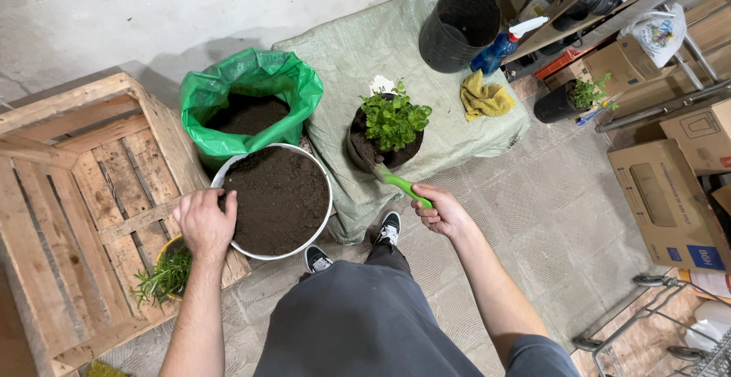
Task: The person pots a plant by placing it into a black pot filled with soil, then uses a green trowel to scoop additional soil from a white bucket and a green bag to fill in around the plant.
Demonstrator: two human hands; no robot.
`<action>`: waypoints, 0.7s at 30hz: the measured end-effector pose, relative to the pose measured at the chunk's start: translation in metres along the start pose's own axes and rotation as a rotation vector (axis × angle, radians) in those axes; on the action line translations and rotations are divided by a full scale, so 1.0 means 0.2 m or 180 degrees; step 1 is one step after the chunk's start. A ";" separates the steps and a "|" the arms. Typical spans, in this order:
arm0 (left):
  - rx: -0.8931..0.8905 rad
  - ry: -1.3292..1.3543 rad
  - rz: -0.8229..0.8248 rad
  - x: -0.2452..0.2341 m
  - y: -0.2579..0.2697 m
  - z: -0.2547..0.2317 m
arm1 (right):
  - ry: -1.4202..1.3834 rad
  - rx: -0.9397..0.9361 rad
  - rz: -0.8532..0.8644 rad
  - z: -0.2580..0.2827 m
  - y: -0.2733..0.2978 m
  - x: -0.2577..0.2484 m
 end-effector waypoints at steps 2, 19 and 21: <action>0.0004 0.0008 -0.0012 0.00 0.01 0.00 | -0.0092 0.0064 -0.0004 0.00 0.00 -0.01; 0.0025 0.0048 -0.0025 -0.02 0.00 0.00 | 0.3667 -0.0605 -0.0406 0.38 0.11 0.52; 0.0064 0.0043 -0.0019 -0.01 0.00 0.00 | 0.3846 -0.0475 -0.0385 0.44 -0.01 0.50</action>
Point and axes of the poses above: each hand's wrist, its own y-axis away from the middle knuckle, its own x-axis out of the palm, z = x × y, the point moved 5 cm from there along -y, towards the middle knuckle, and after that the axes turned 12 degrees about -y, right-handed, at the moved point
